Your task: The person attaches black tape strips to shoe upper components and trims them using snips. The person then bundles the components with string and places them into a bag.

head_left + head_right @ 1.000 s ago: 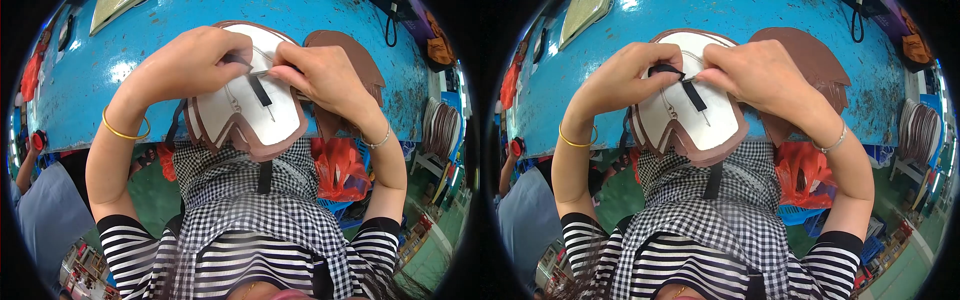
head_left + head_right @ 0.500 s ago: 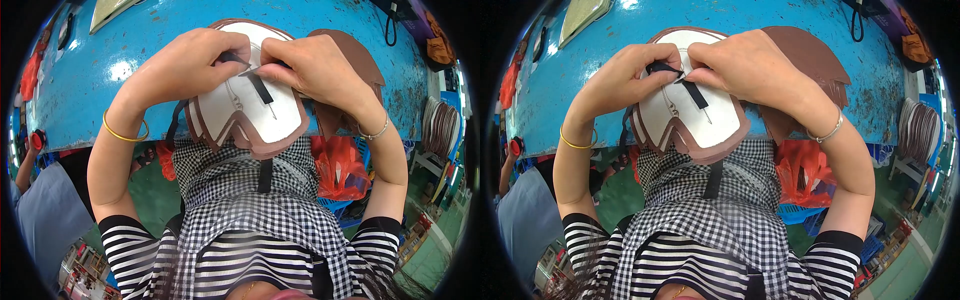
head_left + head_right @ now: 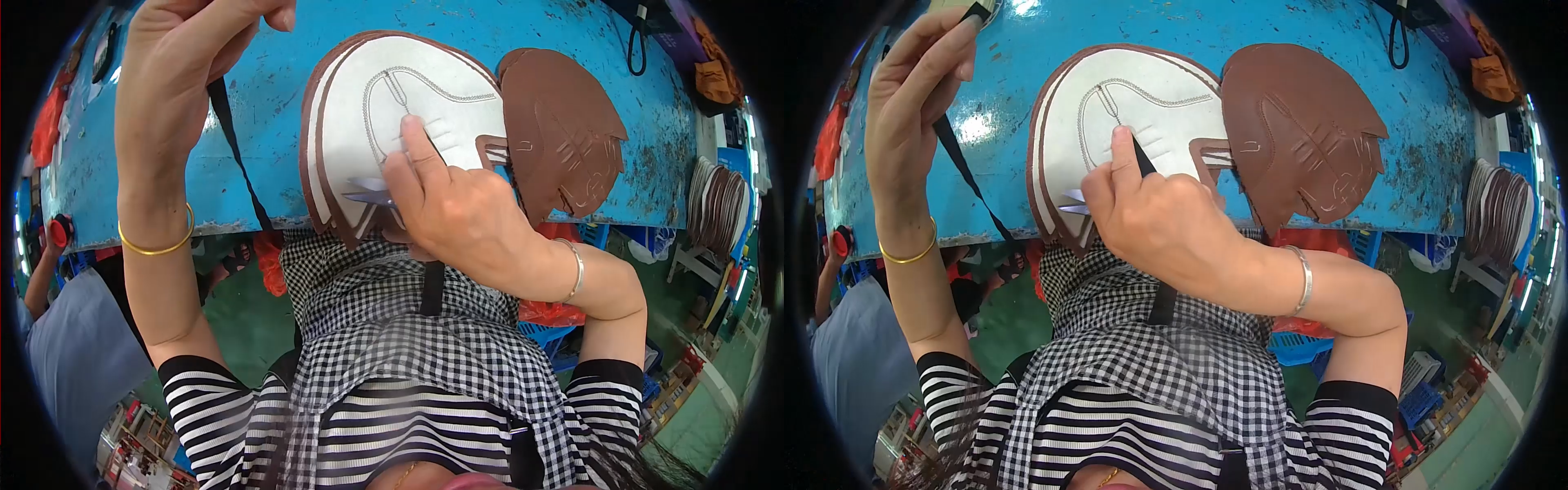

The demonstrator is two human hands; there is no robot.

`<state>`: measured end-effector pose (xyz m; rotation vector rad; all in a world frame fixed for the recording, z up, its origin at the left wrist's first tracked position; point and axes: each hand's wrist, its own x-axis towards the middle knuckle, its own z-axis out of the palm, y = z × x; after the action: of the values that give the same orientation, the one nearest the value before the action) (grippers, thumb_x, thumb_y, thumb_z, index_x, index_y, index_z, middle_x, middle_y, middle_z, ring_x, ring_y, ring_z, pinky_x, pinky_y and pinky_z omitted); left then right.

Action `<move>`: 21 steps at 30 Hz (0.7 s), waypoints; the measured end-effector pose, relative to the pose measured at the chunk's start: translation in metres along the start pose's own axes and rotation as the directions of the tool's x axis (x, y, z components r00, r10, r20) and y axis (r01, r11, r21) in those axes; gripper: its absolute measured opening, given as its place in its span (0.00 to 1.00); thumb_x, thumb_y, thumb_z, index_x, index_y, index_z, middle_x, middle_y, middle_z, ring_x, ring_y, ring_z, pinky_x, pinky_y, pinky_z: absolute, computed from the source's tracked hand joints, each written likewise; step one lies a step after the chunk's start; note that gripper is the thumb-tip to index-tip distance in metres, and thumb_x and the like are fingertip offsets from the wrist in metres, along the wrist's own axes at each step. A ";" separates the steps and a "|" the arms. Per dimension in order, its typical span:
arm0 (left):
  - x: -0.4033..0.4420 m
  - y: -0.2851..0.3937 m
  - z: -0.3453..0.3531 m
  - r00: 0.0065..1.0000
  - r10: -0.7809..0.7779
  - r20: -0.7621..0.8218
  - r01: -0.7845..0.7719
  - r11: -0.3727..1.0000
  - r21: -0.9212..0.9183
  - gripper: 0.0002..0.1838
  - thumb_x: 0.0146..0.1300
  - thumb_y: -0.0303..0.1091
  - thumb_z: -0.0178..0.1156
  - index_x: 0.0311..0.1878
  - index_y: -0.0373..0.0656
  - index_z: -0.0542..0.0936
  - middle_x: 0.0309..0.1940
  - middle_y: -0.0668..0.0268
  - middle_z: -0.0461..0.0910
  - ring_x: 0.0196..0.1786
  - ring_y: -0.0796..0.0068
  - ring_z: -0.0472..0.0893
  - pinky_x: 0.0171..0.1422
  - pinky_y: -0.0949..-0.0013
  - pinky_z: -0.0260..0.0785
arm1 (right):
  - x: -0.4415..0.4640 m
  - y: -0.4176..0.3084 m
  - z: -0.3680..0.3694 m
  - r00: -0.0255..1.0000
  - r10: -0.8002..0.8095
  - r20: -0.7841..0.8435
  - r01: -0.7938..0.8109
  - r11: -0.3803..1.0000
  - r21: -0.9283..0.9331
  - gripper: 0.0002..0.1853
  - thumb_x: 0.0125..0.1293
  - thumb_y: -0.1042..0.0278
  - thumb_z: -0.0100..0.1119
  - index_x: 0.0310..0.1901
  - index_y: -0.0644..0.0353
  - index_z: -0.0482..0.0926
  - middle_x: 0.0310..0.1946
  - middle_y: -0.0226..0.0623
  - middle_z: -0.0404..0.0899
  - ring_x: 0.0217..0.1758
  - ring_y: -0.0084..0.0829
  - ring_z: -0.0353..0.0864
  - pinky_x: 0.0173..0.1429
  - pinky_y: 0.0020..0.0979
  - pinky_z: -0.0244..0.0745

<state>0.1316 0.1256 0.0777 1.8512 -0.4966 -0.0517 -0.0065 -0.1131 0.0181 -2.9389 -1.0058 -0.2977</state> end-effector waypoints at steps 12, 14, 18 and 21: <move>-0.005 0.027 0.049 0.796 -0.157 0.585 0.198 0.980 -0.006 0.05 0.62 0.29 0.67 0.35 0.38 0.81 0.26 0.72 0.81 0.32 0.86 0.80 0.38 0.82 0.71 | -0.075 0.102 -0.009 0.658 0.721 0.218 -0.141 -0.167 0.976 0.24 0.75 0.59 0.50 0.65 0.67 0.70 0.57 0.42 0.78 0.55 0.29 0.80 0.59 0.27 0.75; -0.005 0.023 0.061 0.777 -0.192 0.599 0.174 0.981 0.090 0.06 0.58 0.28 0.69 0.32 0.37 0.83 0.26 0.71 0.82 0.31 0.85 0.79 0.38 0.79 0.71 | -0.090 0.121 -0.022 0.576 0.787 0.222 -0.285 -0.061 0.957 0.23 0.76 0.62 0.49 0.66 0.67 0.68 0.55 0.41 0.78 0.53 0.28 0.81 0.55 0.26 0.76; -0.009 0.004 0.084 0.778 -0.141 0.613 0.002 0.975 0.221 0.05 0.53 0.27 0.69 0.31 0.37 0.84 0.25 0.68 0.82 0.28 0.79 0.77 0.37 0.73 0.71 | -0.119 0.163 -0.027 0.475 0.845 0.247 -0.322 -0.094 0.942 0.16 0.78 0.65 0.48 0.60 0.66 0.68 0.39 0.30 0.76 0.33 0.16 0.73 0.33 0.18 0.67; -0.009 0.003 0.095 0.755 -0.207 0.622 -0.004 0.947 0.320 0.05 0.52 0.28 0.69 0.31 0.38 0.85 0.25 0.64 0.82 0.27 0.74 0.78 0.36 0.71 0.70 | -0.121 0.160 -0.026 0.588 0.784 0.197 -0.341 0.019 0.940 0.13 0.78 0.65 0.46 0.55 0.65 0.69 0.29 0.24 0.68 0.24 0.11 0.57 0.25 0.16 0.52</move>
<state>0.0965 0.0429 0.0468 2.1436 -0.9244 -0.7637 -0.0070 -0.3148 0.0279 -1.7172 0.2556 -0.1412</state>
